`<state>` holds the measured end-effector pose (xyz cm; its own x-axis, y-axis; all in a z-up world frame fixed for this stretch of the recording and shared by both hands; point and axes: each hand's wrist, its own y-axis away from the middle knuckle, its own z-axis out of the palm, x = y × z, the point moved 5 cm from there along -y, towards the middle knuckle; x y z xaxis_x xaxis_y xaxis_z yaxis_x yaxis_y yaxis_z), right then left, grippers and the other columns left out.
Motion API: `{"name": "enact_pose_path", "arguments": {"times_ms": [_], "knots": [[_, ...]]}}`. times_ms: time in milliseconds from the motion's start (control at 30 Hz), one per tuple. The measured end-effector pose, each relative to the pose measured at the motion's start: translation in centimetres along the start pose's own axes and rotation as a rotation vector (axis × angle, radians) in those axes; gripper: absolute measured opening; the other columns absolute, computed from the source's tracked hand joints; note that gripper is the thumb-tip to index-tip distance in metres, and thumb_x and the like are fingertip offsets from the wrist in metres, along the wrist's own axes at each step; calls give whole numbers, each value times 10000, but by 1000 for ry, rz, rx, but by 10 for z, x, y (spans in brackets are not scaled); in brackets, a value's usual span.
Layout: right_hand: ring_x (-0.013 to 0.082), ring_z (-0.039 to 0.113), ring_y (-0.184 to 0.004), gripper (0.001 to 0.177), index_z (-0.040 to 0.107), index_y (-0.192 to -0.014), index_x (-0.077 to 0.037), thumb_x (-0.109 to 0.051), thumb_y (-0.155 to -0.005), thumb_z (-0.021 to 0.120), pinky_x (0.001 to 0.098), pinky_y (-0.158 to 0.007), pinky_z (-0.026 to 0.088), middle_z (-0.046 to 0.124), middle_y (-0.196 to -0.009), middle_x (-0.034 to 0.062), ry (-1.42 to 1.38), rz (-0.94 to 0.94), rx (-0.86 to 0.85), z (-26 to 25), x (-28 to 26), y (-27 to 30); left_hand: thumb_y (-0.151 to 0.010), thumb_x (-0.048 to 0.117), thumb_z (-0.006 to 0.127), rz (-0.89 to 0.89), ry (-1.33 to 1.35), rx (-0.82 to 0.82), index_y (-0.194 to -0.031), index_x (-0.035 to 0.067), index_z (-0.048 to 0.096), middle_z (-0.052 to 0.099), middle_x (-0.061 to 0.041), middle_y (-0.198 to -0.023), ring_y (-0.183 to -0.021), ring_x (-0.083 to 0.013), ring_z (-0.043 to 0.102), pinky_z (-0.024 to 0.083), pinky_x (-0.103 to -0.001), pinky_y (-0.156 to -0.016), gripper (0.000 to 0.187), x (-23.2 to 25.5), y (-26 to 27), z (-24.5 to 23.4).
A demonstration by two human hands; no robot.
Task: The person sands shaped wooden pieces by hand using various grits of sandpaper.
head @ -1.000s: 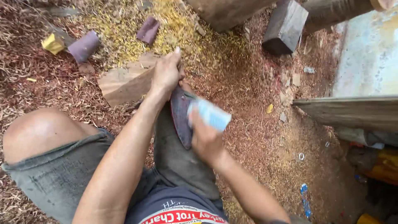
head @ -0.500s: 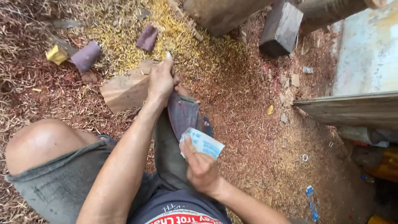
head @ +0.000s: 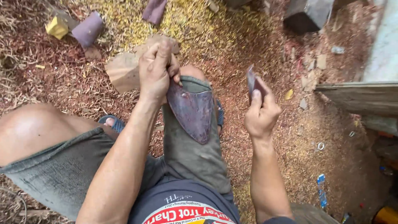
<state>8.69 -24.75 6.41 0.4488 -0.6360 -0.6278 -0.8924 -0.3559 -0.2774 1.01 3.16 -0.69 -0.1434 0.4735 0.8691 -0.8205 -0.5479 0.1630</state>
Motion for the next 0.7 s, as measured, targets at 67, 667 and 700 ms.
{"name": "enact_pose_path", "arguments": {"times_ms": [67, 667, 700], "knots": [[136, 677, -651, 320, 632, -1367, 54, -11, -1080, 505, 259, -530, 540, 763, -947, 144, -23, -37, -29, 4, 3, 22, -1052, 500, 629, 3, -58, 36, -881, 92, 550, 523, -23, -645, -533, -120, 512, 432, -285, -492, 449, 9, 8, 6], [204, 738, -1032, 246, 655, -1315, 63, -39, -1105, 578, 318, -938, 587, 759, -1138, 169, -215, 45, -137, 1, -16, 68, -957, 573, 845, 413, -1221, -76, -1586, 140, 341, 276, -263, -1614, -1515, -448, 309, 313, -577, -1256, 916, 47, 120, 33], [193, 740, -999, 248, 661, -1303, 62, -45, -1094, 582, 309, -905, 593, 762, -1113, 164, -214, 73, -139, 3, -14, 69, -948, 537, 856, 342, -1220, -57, -1600, 147, 316, 324, -254, -1579, -1464, -437, 373, 356, -553, -1217, 933, 48, 120, 31]]}}
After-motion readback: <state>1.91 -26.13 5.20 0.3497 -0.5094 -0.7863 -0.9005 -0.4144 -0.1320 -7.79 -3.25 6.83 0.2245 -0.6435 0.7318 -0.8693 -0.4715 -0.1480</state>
